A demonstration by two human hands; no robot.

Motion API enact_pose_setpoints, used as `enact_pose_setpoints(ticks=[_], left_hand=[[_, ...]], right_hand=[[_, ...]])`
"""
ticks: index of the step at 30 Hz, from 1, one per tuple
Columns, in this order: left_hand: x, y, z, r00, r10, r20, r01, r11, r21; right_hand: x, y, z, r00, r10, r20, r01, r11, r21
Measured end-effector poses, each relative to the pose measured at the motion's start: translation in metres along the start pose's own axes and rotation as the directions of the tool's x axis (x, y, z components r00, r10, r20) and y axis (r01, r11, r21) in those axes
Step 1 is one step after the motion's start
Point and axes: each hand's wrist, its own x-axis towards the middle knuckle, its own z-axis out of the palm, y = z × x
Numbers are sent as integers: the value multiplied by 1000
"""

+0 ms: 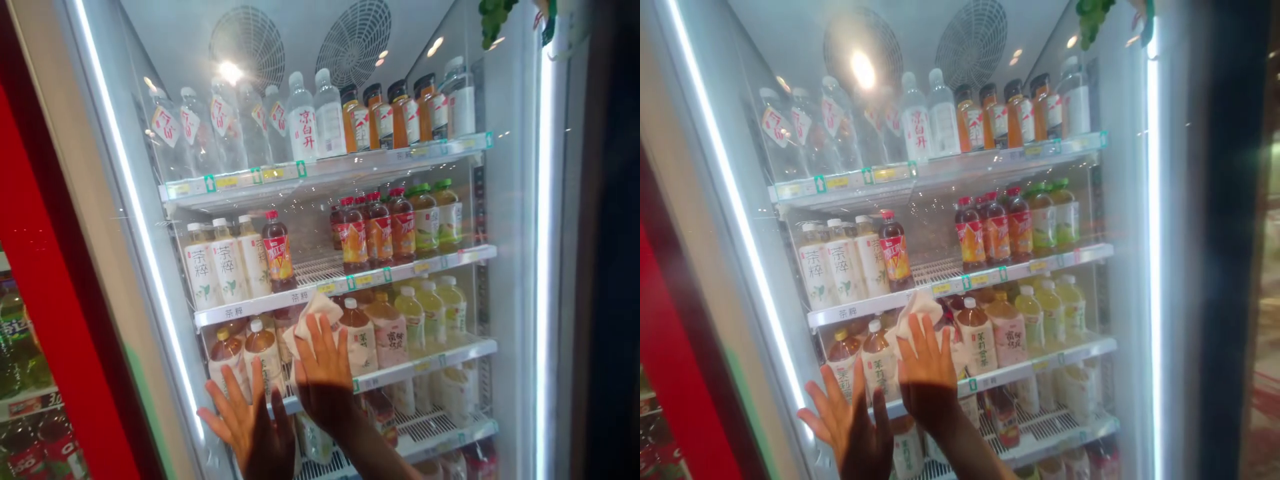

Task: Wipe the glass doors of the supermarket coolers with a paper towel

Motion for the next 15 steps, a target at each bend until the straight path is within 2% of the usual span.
enact_pose_setpoints(ticks=[3,5,8,10,11,13,15], left_hand=[[0,-6,0,999,11,-31,-10,999,34],[-1,-7,3,998,41,-50,-38,998,59],[-2,-2,8,995,78,-56,-74,995,68],[-3,5,14,995,91,-40,-89,995,49],[-4,9,17,995,93,-31,-91,995,38],[-6,18,24,996,84,-27,-84,996,21],[-8,31,32,995,68,-69,-68,998,1]], right_hand=[[-34,2,-4,994,-100,44,100,995,-3],[-38,7,-5,996,-80,37,81,997,-1],[-3,20,-4,998,60,8,-60,998,-10],[16,29,-2,995,97,-14,-97,995,-18],[16,33,-1,996,93,-12,-94,995,-30],[-5,40,-1,996,86,15,-84,993,-86],[-34,51,-3,994,96,48,-87,982,-168]])
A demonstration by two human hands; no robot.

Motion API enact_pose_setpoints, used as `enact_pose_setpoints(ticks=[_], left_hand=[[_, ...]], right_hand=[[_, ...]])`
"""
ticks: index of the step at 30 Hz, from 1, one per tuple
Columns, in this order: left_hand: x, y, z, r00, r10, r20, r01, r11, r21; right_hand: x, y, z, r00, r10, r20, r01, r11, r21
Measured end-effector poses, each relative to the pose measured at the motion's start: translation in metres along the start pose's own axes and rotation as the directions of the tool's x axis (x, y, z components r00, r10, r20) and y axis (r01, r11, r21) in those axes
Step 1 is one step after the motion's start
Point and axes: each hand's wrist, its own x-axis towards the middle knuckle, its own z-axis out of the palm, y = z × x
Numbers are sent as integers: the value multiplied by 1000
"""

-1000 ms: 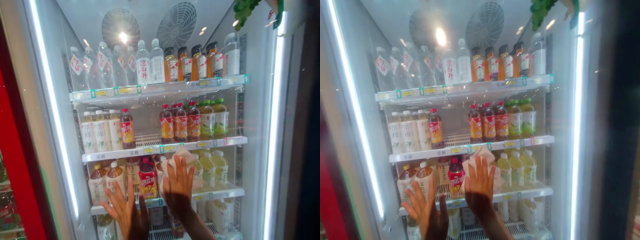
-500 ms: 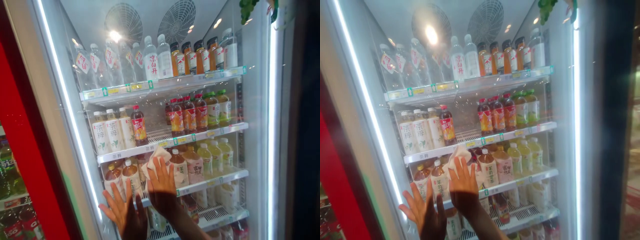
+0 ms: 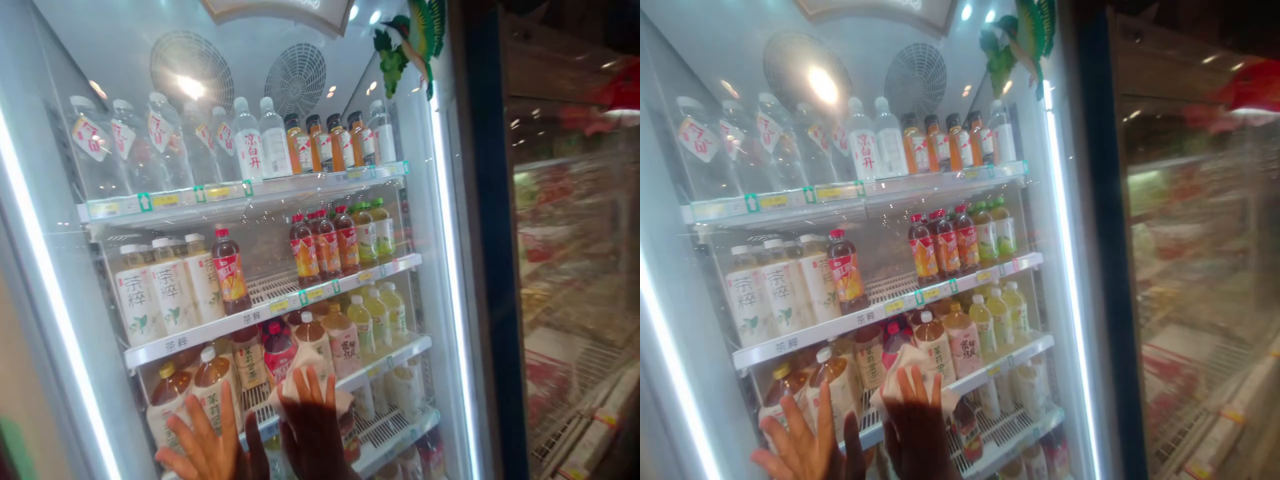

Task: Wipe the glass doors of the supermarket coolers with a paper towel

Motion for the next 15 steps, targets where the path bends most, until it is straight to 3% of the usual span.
enact_pose_setpoints(ticks=[3,8,13,15], left_hand=[[1,30,11,995,-18,-96,15,999,-33],[6,100,23,993,3,-116,-12,997,-77],[4,161,29,999,12,-45,-16,996,-87],[4,183,29,1000,16,-9,-17,994,-104]], right_hand=[[-8,38,-3,1000,15,8,-15,999,-50],[42,121,-18,995,55,-83,-51,998,41],[6,174,-22,999,12,47,-10,999,-51],[6,196,-28,998,1,65,0,1000,-19]])
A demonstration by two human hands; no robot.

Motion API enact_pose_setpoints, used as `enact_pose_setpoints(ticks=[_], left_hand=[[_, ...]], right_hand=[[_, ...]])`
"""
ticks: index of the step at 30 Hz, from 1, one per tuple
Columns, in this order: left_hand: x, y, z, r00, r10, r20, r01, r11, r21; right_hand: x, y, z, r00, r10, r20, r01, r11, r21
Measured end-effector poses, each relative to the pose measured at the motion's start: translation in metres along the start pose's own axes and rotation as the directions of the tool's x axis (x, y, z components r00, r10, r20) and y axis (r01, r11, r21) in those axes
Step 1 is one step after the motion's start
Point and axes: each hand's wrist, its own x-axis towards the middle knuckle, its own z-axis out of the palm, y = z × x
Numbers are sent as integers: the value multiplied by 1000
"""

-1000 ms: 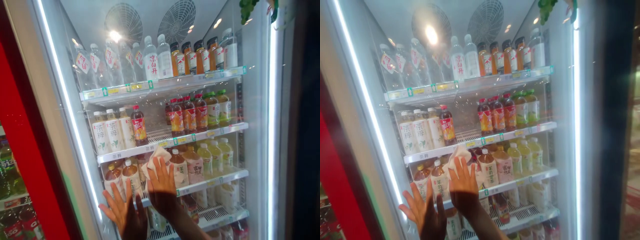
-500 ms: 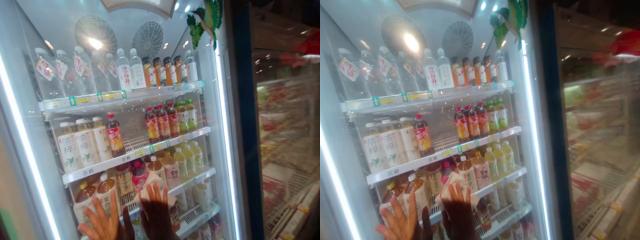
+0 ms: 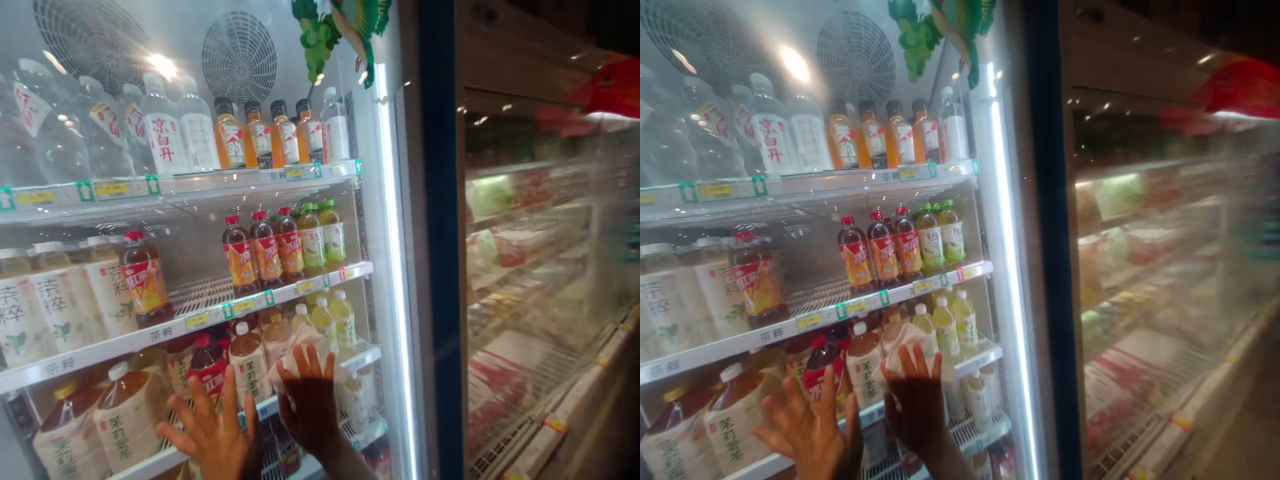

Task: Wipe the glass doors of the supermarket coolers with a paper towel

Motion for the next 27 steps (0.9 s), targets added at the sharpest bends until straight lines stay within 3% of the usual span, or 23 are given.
enact_pose_setpoints(ticks=[5,9,11,17,19,23,27], left_hand=[[-5,47,4,998,62,31,-61,998,-19],[-4,66,7,995,93,42,-93,996,8],[10,68,7,990,135,49,-135,991,8],[80,51,-6,958,288,-8,-287,956,61],[95,40,-12,950,313,-16,-310,947,87],[120,13,-25,939,345,-1,-343,933,112],[151,-9,-42,896,441,52,-443,884,150]], right_hand=[[36,64,-17,986,41,-160,-22,992,120],[18,95,-23,995,-65,-74,74,990,123],[25,104,-27,992,-103,-72,112,984,136],[131,104,-44,980,-76,-185,114,973,202],[140,96,-47,975,-120,-189,159,966,206],[146,75,-48,918,-369,-142,392,898,198],[204,51,-52,887,-419,-192,449,881,149]])
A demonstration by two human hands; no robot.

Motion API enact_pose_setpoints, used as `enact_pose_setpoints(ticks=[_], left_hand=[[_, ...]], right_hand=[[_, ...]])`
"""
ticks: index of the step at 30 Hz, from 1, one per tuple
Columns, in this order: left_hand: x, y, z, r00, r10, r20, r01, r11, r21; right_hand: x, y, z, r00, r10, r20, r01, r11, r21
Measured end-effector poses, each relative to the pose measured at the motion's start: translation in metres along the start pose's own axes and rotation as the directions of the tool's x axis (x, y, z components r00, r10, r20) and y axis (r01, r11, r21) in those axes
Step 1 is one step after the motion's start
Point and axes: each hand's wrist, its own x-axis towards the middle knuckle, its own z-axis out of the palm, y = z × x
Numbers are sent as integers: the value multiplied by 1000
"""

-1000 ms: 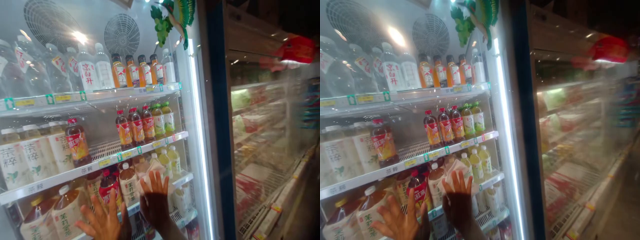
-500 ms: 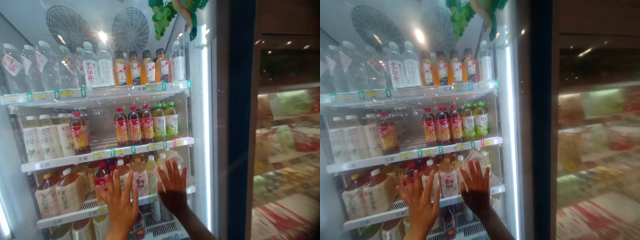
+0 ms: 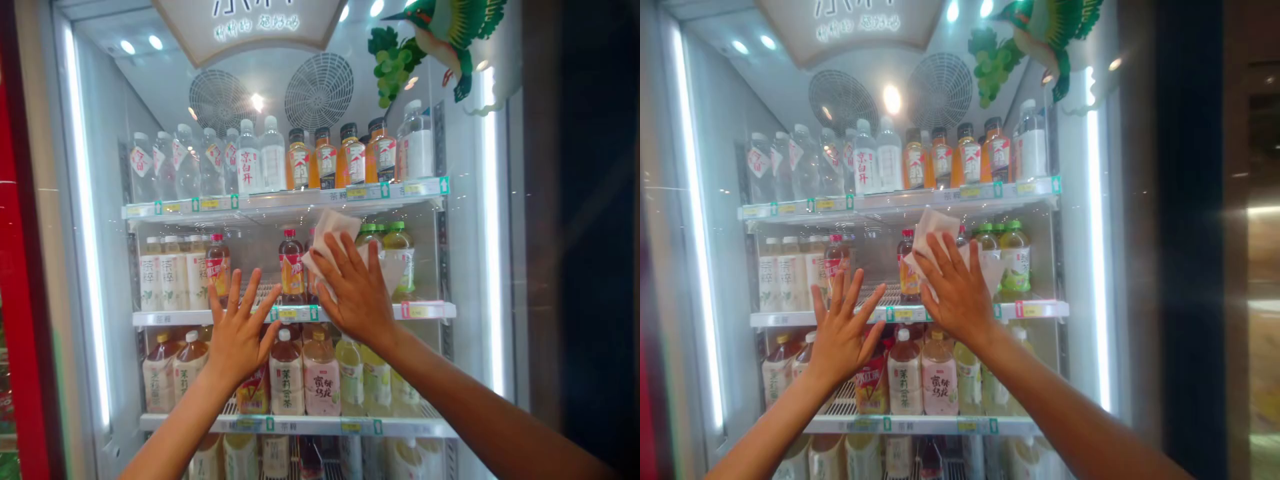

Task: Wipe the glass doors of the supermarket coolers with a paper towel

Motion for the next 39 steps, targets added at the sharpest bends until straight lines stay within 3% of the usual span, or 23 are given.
enact_pose_setpoints(ticks=[2,4,8,13,18,22,25,28,30,33,35,39], left_hand=[[5,-15,-8,998,56,23,-57,998,22],[4,-31,-15,995,93,34,-94,995,41],[-4,-72,-24,993,116,21,-117,991,67],[-4,-131,-32,996,82,-22,-79,992,94],[-11,-183,-37,994,63,-89,-59,997,41],[-19,-225,-39,991,46,-127,-42,999,35],[-24,-250,-40,988,9,-157,-1,999,51],[-29,-266,-41,986,-17,-169,30,997,75],[-32,-271,-41,985,-12,-175,26,997,78],[-33,-275,-40,983,10,-185,-1,999,53],[-33,-274,-38,981,11,-193,-5,1000,29],[-28,-265,-36,974,16,-227,-13,1000,13]], right_hand=[[24,-2,2,999,-38,-12,38,999,-4],[32,-11,5,988,-154,27,153,988,29],[42,-31,16,913,-399,81,392,915,92],[97,-66,35,953,-298,62,298,955,11],[133,-121,56,898,-426,107,423,905,49],[180,-148,71,960,-278,39,281,957,-76],[201,-167,78,958,-284,31,285,951,-116],[207,-179,82,911,-404,81,411,906,-100],[214,-179,83,904,-418,89,426,899,-105],[226,-176,84,958,-279,61,285,947,-151],[224,-177,82,971,-230,61,237,957,-166],[203,-167,75,889,-433,149,450,887,-105]])
